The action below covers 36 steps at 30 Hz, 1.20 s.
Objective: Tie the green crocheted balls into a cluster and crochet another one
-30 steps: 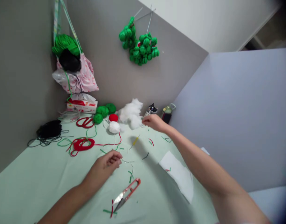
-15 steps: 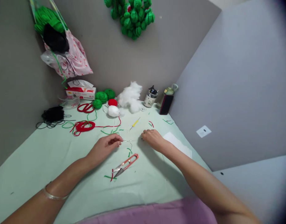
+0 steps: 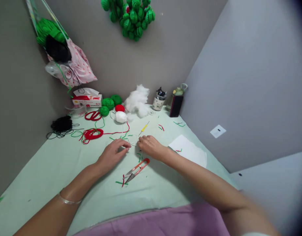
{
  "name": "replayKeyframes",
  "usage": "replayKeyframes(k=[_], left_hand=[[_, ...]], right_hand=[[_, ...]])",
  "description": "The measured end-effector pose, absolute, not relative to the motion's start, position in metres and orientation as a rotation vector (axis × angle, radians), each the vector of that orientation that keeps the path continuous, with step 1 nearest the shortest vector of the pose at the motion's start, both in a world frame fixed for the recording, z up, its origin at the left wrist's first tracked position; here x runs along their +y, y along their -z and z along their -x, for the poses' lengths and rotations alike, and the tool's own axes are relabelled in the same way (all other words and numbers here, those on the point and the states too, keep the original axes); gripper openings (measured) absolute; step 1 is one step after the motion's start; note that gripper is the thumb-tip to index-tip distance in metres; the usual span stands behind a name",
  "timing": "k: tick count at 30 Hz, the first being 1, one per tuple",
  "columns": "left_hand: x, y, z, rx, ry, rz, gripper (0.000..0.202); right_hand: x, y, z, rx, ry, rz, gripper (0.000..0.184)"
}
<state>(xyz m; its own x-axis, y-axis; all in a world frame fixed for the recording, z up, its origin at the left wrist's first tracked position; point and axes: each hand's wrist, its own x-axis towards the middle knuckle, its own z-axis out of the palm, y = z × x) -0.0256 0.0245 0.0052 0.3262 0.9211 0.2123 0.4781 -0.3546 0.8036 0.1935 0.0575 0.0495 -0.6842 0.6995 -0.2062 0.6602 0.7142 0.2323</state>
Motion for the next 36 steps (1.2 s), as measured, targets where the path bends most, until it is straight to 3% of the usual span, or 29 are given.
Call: replayKeyframes(k=[10, 13, 18, 24, 30, 33, 36], left_hand=[[0.018, -0.006, 0.016, 1.247, -1.014, -1.987, 0.026], [0.018, -0.007, 0.016, 1.230, -1.018, -1.979, 0.015], [0.024, -0.013, 0.025, 1.204, -1.018, -1.844, 0.021], [0.027, -0.026, 0.032, 1.170, -1.184, -1.549, 0.036], [0.031, -0.031, 0.036, 1.059, -1.458, -1.227, 0.039], [0.036, -0.033, 0.041, 1.026, -1.599, -1.054, 0.040], [0.039, -0.037, 0.050, 1.009, -1.706, -0.924, 0.040]], right_hand=[[0.051, -0.067, -0.181, 2.729, -0.163, -1.045, 0.025], [0.043, -0.074, -0.166, 2.773, -0.081, -1.065, 0.026], [0.045, -0.087, -0.155, 2.873, 0.168, -1.232, 0.018], [0.062, -0.099, -0.149, 3.100, 0.867, -1.444, 0.007], [0.094, -0.099, -0.117, 3.012, 1.841, -1.204, 0.024], [0.109, -0.100, -0.094, 2.929, 2.099, -1.079, 0.031], [0.121, -0.105, -0.071, 2.895, 2.197, -0.950, 0.027]])
